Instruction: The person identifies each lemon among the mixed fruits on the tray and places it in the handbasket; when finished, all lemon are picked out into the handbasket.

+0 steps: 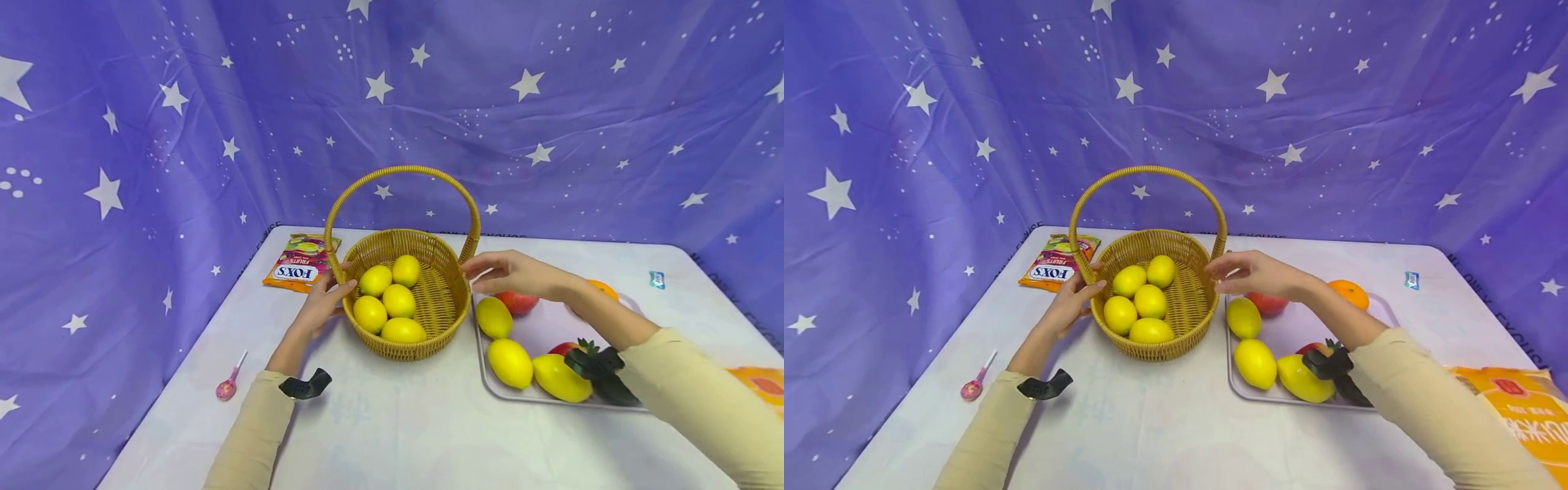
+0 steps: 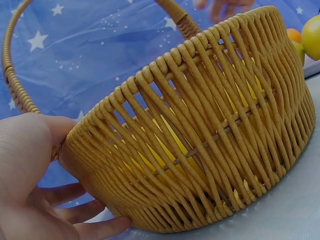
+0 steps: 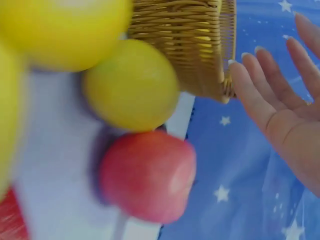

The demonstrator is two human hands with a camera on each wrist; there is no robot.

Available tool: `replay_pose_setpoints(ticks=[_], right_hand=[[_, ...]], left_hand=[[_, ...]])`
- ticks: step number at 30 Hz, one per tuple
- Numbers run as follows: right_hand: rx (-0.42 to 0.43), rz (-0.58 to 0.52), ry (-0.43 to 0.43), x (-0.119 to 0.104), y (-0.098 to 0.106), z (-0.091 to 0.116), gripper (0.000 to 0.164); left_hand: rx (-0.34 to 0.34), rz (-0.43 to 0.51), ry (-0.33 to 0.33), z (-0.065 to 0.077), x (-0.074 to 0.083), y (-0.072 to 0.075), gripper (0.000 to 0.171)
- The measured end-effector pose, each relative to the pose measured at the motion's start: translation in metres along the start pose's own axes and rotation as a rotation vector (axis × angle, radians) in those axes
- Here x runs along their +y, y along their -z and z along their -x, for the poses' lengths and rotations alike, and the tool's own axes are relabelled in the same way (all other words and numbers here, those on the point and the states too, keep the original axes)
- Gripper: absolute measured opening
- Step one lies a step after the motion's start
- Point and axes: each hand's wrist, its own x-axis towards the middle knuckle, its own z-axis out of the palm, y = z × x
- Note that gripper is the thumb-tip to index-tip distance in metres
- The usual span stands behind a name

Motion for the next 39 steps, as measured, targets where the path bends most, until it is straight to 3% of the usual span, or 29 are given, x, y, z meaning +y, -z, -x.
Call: replay_pose_setpoints(ticks=[5,11,15,20,26,33,39], right_hand=[[0.021,-0.042,-0.045,0.018,-0.003,0.049,0.046],[0.036,0.015,0.003,0.04,-0.01,0.098,0.045],[0.007,-0.01,0.038,0.051,-0.014,0.119,0.044],[-0.029,-0.001,0.031,0.057,-0.021,0.13,0.049],[0.007,0.184,0.017,0.057,-0.029,0.13,0.049],[-0.015,0.337,-0.081,0.047,-0.032,0.124,0.051],[-0.05,0.347,-0.151,0.043,-0.03,0.121,0.051]], left_hand=[[0.006,0.004,-0.007,-0.001,-0.001,0.0,0.052],[0.002,0.001,-0.003,-0.002,0.002,0.0,0.053],[0.011,0.001,0.003,-0.002,0.003,0.0,0.051],[0.015,-0.003,0.014,-0.002,0.002,-0.001,0.051],[0.006,-0.005,0.005,-0.001,0.0,-0.001,0.052],[0.005,0.007,0.014,0.0,0.001,0.0,0.054],[-0.014,0.017,0.023,0.007,0.012,-0.003,0.055]])
